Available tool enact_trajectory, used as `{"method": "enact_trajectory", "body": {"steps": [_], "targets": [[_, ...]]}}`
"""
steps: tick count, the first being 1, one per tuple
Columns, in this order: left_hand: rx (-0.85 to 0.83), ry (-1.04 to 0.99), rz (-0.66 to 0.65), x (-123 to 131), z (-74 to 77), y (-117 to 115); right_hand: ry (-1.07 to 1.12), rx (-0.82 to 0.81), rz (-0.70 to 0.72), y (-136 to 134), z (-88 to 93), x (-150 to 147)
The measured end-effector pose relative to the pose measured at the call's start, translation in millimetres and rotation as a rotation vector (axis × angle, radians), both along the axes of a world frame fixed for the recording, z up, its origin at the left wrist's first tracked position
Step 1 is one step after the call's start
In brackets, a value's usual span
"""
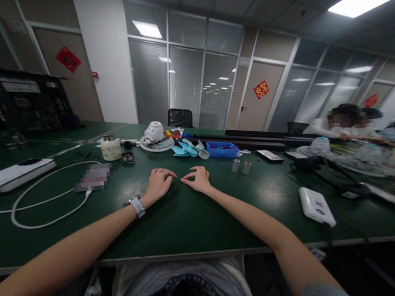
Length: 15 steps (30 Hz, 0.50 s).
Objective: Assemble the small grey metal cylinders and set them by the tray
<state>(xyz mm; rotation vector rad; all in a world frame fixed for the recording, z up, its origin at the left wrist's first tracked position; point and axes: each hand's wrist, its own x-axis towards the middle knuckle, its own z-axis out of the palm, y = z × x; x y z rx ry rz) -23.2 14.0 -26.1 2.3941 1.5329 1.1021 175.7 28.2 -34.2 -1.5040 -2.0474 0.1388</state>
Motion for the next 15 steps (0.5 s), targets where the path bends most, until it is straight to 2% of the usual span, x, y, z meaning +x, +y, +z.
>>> {"method": "enact_trajectory", "body": {"steps": [10, 13, 15], "targets": [[-0.014, 0.016, 0.012, 0, -0.7, 2, -0.095, 0.014, 0.054, 4, -1.4, 0], [-0.008, 0.005, 0.001, 0, -0.2, 0, -0.051, 0.103, -0.019, 11, 9.1, 16], [-0.015, 0.003, 0.002, -1, -0.2, 0, -0.011, 0.17, -0.15, 21, 24.7, 42]]}}
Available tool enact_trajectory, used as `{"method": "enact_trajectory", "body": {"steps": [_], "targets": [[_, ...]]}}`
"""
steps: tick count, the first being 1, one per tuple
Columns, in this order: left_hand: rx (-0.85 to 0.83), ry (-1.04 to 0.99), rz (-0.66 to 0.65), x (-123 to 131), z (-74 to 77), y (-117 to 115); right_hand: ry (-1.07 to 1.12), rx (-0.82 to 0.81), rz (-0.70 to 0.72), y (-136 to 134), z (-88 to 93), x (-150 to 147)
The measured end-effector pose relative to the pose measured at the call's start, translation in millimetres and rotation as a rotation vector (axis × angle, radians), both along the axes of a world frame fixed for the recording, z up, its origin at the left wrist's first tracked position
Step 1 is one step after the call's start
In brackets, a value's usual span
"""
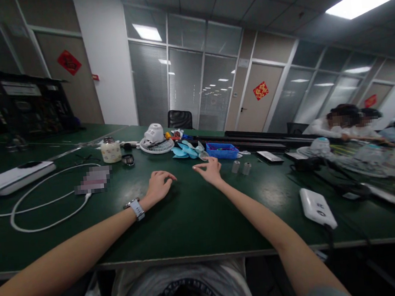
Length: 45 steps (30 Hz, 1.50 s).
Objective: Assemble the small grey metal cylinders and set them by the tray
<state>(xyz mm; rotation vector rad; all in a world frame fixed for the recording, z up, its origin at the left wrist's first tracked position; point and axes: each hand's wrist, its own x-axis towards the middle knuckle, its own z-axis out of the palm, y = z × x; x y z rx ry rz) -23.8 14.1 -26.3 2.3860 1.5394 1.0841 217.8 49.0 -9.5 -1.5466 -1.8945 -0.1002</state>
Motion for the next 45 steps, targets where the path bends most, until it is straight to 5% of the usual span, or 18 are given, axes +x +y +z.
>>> {"method": "enact_trajectory", "body": {"steps": [5, 11, 19, 45], "targets": [[-0.011, 0.019, -0.005, -1, -2.4, 3, 0.085, 0.075, -0.425, 22, 39.6, 91], [-0.019, 0.017, 0.011, -1, -3.9, 4, -0.004, -0.094, -0.628, 19, 29.9, 152], [-0.047, 0.0, 0.017, -1, -1.8, 2, -0.019, -0.195, -0.595, 22, 21.8, 159], [-0.068, 0.023, 0.001, 4, 0.5, -3, -0.131, -0.009, -0.486, 15, 2.5, 158]]}}
